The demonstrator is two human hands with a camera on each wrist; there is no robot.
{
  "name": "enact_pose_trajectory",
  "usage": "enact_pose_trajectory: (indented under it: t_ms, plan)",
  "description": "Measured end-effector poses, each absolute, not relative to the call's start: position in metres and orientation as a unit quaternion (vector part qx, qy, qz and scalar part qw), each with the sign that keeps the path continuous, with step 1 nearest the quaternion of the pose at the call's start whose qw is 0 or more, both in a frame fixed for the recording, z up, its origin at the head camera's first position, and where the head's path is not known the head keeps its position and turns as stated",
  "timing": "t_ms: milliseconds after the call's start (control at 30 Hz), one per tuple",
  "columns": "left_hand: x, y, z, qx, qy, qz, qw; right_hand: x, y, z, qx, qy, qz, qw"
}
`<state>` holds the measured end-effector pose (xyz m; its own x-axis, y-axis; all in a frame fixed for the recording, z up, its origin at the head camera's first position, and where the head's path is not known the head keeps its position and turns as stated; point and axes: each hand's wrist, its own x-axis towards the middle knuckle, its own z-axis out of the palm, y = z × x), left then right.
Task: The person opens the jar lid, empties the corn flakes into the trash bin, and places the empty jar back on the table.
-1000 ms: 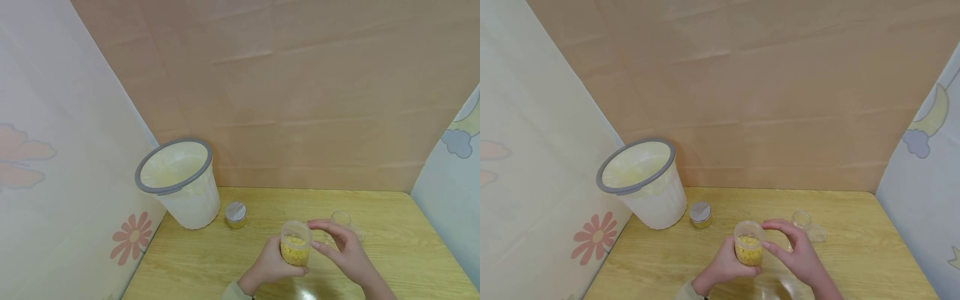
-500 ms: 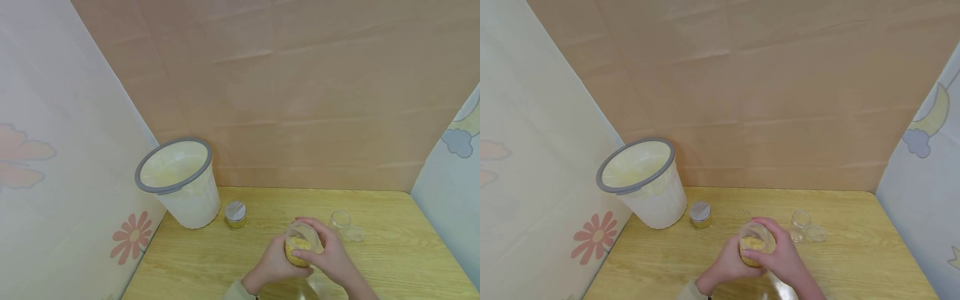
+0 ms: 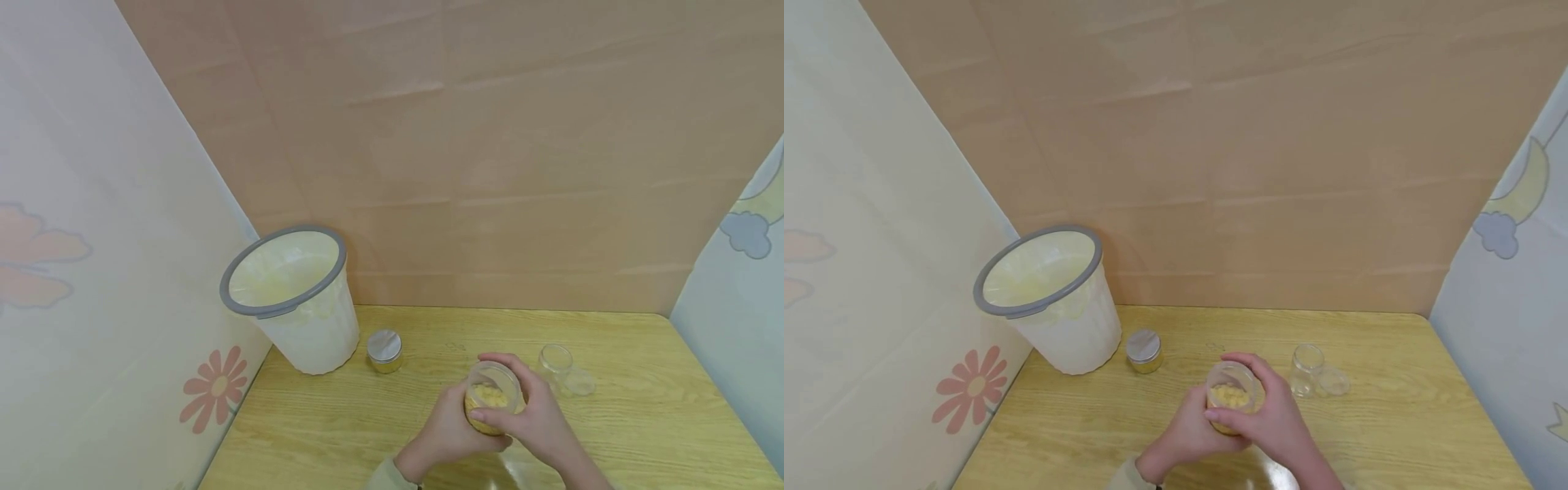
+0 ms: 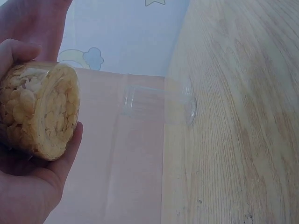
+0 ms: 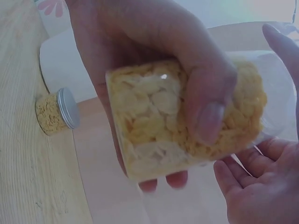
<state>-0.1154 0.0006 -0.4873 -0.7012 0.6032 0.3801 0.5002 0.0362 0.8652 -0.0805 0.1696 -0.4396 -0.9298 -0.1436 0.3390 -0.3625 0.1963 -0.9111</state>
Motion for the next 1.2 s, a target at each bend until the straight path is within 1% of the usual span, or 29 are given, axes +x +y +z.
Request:
enact_pose_trajectory:
  t_ms: [200,367,600,933,1033,1200]
  plan:
    - [-0.114,-0.002,-0.486,0.36,0.714,0.599,0.042,-0.081,0.179,-0.44,0.17,-0.76,0.619,0.101]
    - [-0.115,-0.004,-0.484,0.358,0.716,0.598,0.039,-0.082,0.186,-0.439,0.178,-0.757,0.619,0.111]
    - [-0.114,-0.006,-0.484,0.359,0.714,0.599,0.048,-0.084,0.194,-0.44,0.199,-0.757,0.607,0.134]
    - [-0.114,-0.005,-0.485,0.344,0.71,0.612,0.063,-0.081,0.187,-0.44,0.264,-0.742,0.605,0.117]
    - [-0.113,-0.004,-0.485,0.342,0.717,0.605,0.058,-0.08,0.18,-0.441,0.242,-0.748,0.61,0.099]
    - [-0.113,-0.002,-0.486,0.372,0.729,0.574,0.033,-0.08,0.167,-0.441,0.192,-0.751,0.625,0.086]
